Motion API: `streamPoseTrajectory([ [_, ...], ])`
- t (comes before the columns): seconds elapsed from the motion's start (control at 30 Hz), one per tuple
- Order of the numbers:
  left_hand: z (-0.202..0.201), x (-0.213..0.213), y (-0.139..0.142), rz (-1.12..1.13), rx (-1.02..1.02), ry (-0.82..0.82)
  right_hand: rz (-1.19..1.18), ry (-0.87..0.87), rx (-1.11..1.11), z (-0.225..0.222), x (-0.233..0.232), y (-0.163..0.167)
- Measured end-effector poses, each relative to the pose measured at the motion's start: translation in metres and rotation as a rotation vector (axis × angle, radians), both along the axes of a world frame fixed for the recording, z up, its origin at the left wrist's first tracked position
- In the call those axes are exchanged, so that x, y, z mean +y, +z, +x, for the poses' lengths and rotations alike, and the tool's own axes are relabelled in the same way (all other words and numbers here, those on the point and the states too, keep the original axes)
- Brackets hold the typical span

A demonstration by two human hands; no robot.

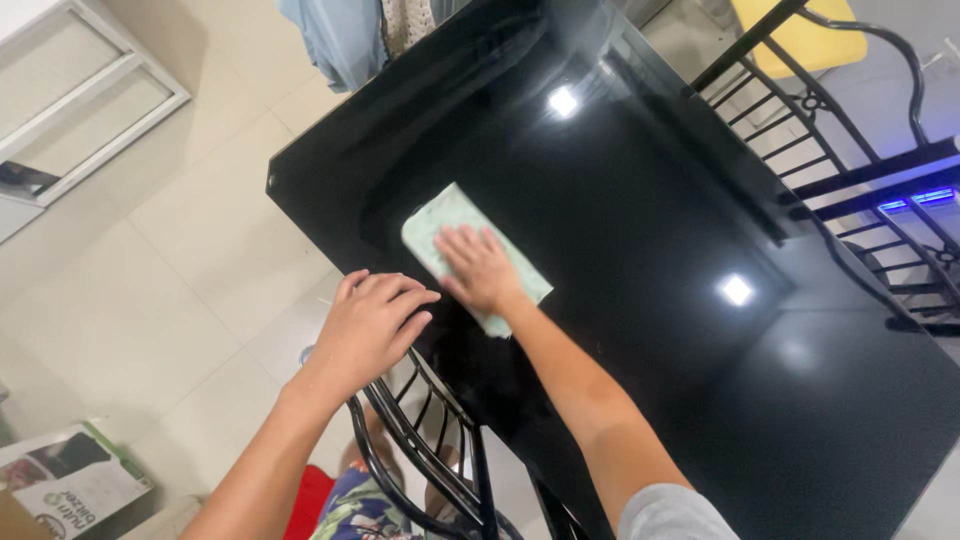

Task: The person wipes a black dining table with a green cloth, then walks to the kitchen sink, rinses and wrings the cloth under the tap, returns and continues wiping the table surface with the cloth and a white cloth, and finally lays a woven table runner on the table.

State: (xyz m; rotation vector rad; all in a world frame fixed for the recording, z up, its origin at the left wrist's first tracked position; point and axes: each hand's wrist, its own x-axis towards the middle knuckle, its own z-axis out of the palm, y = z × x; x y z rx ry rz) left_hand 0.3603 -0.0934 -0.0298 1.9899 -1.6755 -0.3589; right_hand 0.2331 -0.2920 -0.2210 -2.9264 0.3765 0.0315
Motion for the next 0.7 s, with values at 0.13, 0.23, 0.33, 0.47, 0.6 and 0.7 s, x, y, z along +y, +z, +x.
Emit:
streamPoseTrajectory([
  [0.13,0.025,0.002,-0.003,0.016,0.023,-0.002,-0.037,-0.141,-0.089,0.014,-0.036,0.005],
  [0.23,0.053,0.001,-0.010,0.022,0.039,-0.019,-0.057,-0.224,-0.141,0.026,-0.062,0.008],
  [0.33,0.087,-0.004,-0.020,0.078,0.061,-0.059,-0.040,-0.374,-0.134,0.037,-0.091,0.008],
  [0.47,0.137,-0.005,-0.030,0.161,0.068,-0.148,-0.068,-0.634,-0.182,0.062,-0.125,0.007],
  [0.6,0.183,-0.005,-0.035,0.234,0.130,-0.178,-0.224,-0.895,-0.226,0.109,-0.108,-0.003],
  [0.7,0.205,-0.013,-0.038,0.224,0.121,-0.217,-0.076,-0.707,-0.356,0.155,-0.041,-0.008],
])
